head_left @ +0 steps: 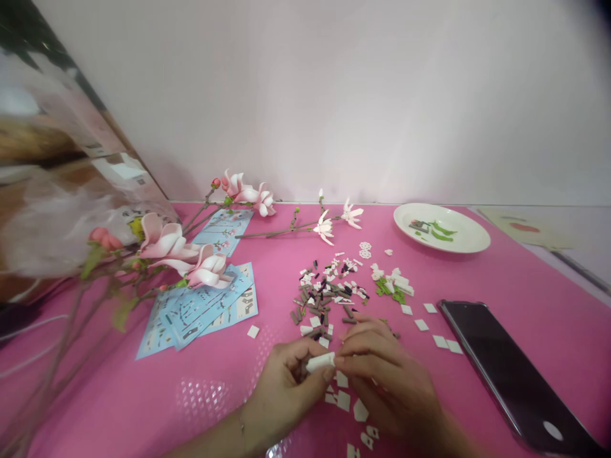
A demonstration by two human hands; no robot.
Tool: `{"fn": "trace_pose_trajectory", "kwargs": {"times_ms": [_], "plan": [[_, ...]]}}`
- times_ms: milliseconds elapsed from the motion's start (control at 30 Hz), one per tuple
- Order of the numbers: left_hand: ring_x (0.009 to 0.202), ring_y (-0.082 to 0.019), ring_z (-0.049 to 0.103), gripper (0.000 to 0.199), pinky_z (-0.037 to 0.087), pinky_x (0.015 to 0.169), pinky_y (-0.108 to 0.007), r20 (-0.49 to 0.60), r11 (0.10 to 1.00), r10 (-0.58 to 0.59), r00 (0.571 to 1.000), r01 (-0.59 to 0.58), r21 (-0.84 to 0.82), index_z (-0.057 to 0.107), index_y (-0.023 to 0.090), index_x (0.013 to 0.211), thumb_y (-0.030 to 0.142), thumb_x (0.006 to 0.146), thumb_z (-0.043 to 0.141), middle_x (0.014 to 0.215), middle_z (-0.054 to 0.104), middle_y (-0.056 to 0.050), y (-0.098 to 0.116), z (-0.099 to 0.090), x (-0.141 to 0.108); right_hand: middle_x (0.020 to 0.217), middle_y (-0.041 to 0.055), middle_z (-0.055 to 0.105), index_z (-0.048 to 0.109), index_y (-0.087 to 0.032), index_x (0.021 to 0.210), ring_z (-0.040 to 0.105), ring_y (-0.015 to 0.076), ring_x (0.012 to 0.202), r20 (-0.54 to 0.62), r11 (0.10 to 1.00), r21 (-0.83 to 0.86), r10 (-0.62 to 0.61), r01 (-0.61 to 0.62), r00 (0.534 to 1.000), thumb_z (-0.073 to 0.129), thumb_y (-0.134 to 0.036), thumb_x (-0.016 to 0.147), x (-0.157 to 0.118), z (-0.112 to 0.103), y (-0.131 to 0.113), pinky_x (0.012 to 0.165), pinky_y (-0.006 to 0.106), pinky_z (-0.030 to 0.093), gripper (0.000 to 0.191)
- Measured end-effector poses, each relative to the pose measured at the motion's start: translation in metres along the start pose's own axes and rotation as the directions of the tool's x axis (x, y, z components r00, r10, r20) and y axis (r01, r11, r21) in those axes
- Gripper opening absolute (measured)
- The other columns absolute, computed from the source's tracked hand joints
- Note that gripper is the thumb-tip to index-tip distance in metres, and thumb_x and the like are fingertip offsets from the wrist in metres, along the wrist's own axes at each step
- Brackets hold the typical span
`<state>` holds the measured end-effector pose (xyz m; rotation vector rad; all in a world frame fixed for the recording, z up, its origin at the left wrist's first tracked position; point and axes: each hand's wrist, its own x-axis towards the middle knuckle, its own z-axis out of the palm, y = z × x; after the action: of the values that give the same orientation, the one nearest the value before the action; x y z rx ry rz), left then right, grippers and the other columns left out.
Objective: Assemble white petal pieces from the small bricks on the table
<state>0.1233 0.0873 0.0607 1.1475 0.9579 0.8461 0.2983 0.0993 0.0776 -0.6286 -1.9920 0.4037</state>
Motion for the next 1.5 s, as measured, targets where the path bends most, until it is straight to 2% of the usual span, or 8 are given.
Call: {"fn": "trace_pose_trajectory", "kwargs": {"times_ms": [300, 500, 633, 967, 1233, 1500], "plan": [[0.052, -0.009, 0.035, 0.035, 0.027, 0.050, -0.021, -0.013, 0.999, 0.036, 0.999, -0.036, 0.010, 0.059, 0.012, 0.075, 0.047, 0.079, 0.063, 0.057, 0.043, 0.002, -0.0003, -0.0018, -0.0002, 0.082, 0.0045, 0.062, 0.063, -0.017, 0.091, 0.058, 0.0170, 0.081, 0.012, 0.999, 0.029, 0.039, -0.039, 0.999, 0.055, 0.003, 0.076, -0.0013, 0.0006, -0.0001, 0.081, 0.038, 0.049, 0.026], [0.056, -0.011, 0.042, 0.031, 0.032, 0.053, -0.022, -0.024, 0.995, 0.082, 0.996, -0.080, 0.051, 0.060, 0.011, 0.074, 0.041, 0.080, 0.063, 0.061, 0.050, -0.001, -0.0010, -0.0024, -0.0015, 0.087, 0.0060, 0.061, 0.062, -0.018, 0.090, 0.058, 0.0190, 0.087, 0.049, 0.975, 0.062, 0.211, -0.214, 0.976, 0.059, -0.006, 0.079, -0.0040, 0.0006, 0.0042, 0.077, 0.036, 0.049, 0.017], [0.057, -0.013, 0.047, 0.028, 0.035, 0.054, -0.023, -0.019, 0.989, 0.116, 0.993, -0.114, 0.094, 0.061, 0.011, 0.073, 0.038, 0.080, 0.062, 0.062, 0.056, -0.004, -0.0017, -0.0025, -0.0016, 0.083, 0.0052, 0.060, 0.061, -0.018, 0.084, 0.057, 0.0188, 0.084, 0.080, 0.956, 0.125, 0.258, -0.266, 0.963, 0.059, -0.008, 0.081, -0.0057, 0.0020, 0.0060, 0.074, 0.035, 0.048, 0.011], [0.058, -0.014, 0.052, 0.028, 0.039, 0.054, -0.022, 0.014, 0.914, 0.219, 0.976, -0.210, 0.347, 0.067, 0.010, 0.082, 0.034, 0.086, 0.054, 0.069, 0.063, -0.007, 0.0005, -0.0030, -0.0050, 0.085, 0.0050, 0.058, 0.059, -0.017, 0.079, 0.057, 0.0183, 0.087, 0.095, 0.954, 0.144, 0.250, -0.262, 0.964, 0.058, -0.005, 0.079, -0.0071, 0.0021, 0.0056, 0.077, 0.035, 0.046, 0.013], [0.059, -0.013, 0.054, 0.028, 0.041, 0.055, -0.021, 0.034, 0.884, 0.283, 0.958, -0.275, 0.378, 0.071, 0.013, 0.089, 0.035, 0.089, 0.053, 0.070, 0.064, -0.007, 0.0004, -0.0037, -0.0049, 0.086, 0.0049, 0.058, 0.057, -0.017, 0.079, 0.056, 0.0185, 0.087, 0.065, 0.966, 0.113, 0.226, -0.232, 0.972, 0.058, -0.003, 0.078, -0.0088, 0.0032, 0.0060, 0.077, 0.036, 0.046, 0.015], [0.060, -0.015, 0.056, 0.028, 0.042, 0.057, -0.022, 0.056, 0.873, 0.306, 0.950, -0.304, 0.381, 0.069, 0.012, 0.084, 0.033, 0.089, 0.052, 0.068, 0.064, -0.007, 0.0001, -0.0047, -0.0054, 0.084, 0.0046, 0.058, 0.056, -0.018, 0.079, 0.056, 0.0188, 0.086, 0.077, 0.968, 0.120, 0.211, -0.219, 0.975, 0.058, -0.003, 0.076, -0.0067, 0.0039, 0.0051, 0.081, 0.039, 0.045, 0.015]]}}
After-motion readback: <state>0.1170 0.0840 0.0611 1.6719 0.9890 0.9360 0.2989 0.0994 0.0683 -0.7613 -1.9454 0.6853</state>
